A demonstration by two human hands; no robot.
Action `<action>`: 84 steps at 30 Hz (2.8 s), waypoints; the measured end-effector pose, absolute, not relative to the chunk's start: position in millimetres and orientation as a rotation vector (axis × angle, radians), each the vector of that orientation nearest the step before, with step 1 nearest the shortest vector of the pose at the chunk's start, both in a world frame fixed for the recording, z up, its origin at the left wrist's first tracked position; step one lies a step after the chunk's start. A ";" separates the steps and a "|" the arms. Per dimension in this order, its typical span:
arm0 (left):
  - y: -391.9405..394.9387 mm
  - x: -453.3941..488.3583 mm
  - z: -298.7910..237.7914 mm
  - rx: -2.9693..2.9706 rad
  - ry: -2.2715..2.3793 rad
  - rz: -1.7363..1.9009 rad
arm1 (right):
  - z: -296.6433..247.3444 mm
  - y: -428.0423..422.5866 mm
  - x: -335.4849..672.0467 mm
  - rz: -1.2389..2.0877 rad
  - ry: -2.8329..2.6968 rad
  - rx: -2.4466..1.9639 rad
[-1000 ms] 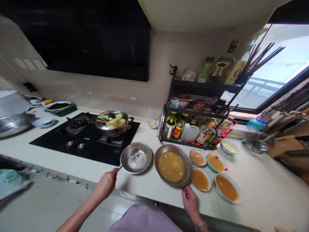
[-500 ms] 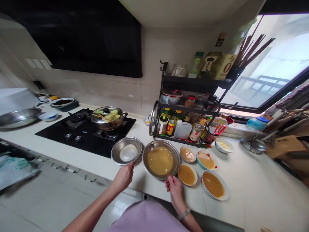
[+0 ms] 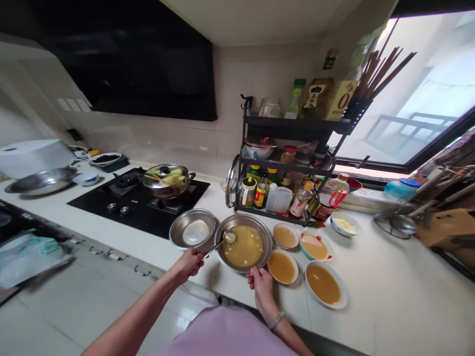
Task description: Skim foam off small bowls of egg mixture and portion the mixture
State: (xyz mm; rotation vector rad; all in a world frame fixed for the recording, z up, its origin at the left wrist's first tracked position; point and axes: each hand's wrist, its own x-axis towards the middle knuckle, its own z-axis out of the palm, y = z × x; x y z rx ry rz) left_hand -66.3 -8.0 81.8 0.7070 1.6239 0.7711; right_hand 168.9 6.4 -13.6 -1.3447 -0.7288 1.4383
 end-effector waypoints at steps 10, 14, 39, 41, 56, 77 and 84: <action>-27.4 -75.2 109.0 0.397 1.346 0.973 | -16.4 13.8 175.3 1.491 -0.784 -1.316; -37.1 -86.7 120.5 0.332 1.350 1.069 | -18.0 19.2 176.5 1.474 -0.810 -1.320; -47.0 -142.7 87.5 1.445 2.582 0.087 | -9.2 18.7 178.3 1.482 -0.827 -1.345; -48.4 -137.8 89.3 1.461 2.605 0.133 | -8.6 18.2 178.7 1.489 -0.825 -1.342; -6.5 -48.7 73.0 1.713 2.088 0.534 | -9.8 17.9 179.1 1.520 -0.820 -1.341; -4.5 -65.1 100.7 0.438 1.369 0.939 | -11.9 16.6 179.0 1.524 -0.808 -1.332; -21.4 -88.8 128.5 0.355 1.301 1.057 | -13.9 16.7 179.5 1.521 -0.804 -1.330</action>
